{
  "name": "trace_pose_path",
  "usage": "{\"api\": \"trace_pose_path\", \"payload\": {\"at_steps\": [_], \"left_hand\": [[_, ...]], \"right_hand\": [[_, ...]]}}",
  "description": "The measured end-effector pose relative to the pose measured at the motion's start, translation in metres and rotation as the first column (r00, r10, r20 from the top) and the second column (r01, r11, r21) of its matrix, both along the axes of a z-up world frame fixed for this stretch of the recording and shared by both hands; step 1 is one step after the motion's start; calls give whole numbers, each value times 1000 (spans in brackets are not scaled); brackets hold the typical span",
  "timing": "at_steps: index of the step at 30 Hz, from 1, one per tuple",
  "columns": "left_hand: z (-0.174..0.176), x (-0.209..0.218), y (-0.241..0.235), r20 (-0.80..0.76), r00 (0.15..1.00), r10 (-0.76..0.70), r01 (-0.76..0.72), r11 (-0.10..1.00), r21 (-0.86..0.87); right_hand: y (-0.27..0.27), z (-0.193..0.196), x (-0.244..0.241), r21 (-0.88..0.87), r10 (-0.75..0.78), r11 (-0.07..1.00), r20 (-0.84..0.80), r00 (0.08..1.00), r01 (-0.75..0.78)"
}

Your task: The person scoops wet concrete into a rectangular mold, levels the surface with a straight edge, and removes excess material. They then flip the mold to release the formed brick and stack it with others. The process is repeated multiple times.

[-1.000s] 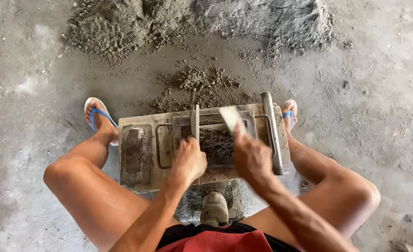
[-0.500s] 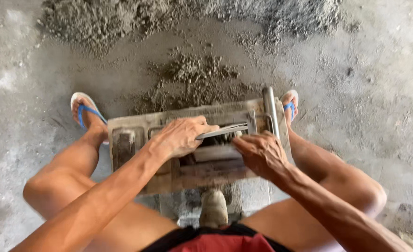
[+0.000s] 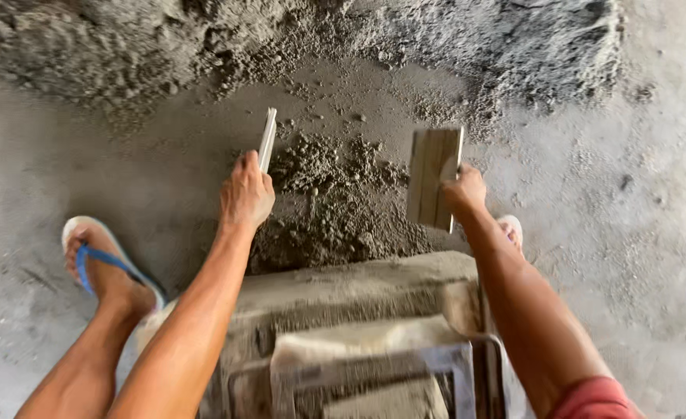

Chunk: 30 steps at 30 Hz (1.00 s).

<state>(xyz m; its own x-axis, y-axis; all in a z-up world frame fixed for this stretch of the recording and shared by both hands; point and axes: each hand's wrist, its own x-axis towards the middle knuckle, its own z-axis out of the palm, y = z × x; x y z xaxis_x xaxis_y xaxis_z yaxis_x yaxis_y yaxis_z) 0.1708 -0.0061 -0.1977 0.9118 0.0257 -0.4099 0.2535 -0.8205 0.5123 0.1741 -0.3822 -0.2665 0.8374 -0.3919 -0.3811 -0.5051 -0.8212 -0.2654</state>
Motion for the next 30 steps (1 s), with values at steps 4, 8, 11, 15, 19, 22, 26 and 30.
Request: {"api": "trace_pose_path", "payload": {"at_steps": [4,8,11,15,19,22,26,30], "left_hand": [[-75,13,-11,-35,999,-41,41,999,7],[-113,-5,-47,-49,999,-3,-7,981,-195],[-115,-28,-86,122,992,-23,50,972,-228],[-68,-19,-75,13,997,-73,74,985,-156],[58,-41,-48,-85,994,72,-86,982,-168],[128,-70,-19,-151,973,173,-200,962,-184],[154,-118,11,-161,965,208,-231,963,-139],[208,-185,-18,-140,970,200,-220,964,-148]], "right_hand": [[11,-61,2,-103,-146,986,-118,982,134],[91,-86,5,-1,87,996,-139,987,-88],[163,-69,2,150,80,987,-187,979,-52],[155,-11,2,735,-192,618,-205,960,280],[123,34,2,728,-36,653,-246,969,209],[114,127,7,766,139,637,-219,966,82],[118,251,-19,632,604,668,-151,783,-393],[120,296,-87,516,693,670,-180,698,-533]]}}
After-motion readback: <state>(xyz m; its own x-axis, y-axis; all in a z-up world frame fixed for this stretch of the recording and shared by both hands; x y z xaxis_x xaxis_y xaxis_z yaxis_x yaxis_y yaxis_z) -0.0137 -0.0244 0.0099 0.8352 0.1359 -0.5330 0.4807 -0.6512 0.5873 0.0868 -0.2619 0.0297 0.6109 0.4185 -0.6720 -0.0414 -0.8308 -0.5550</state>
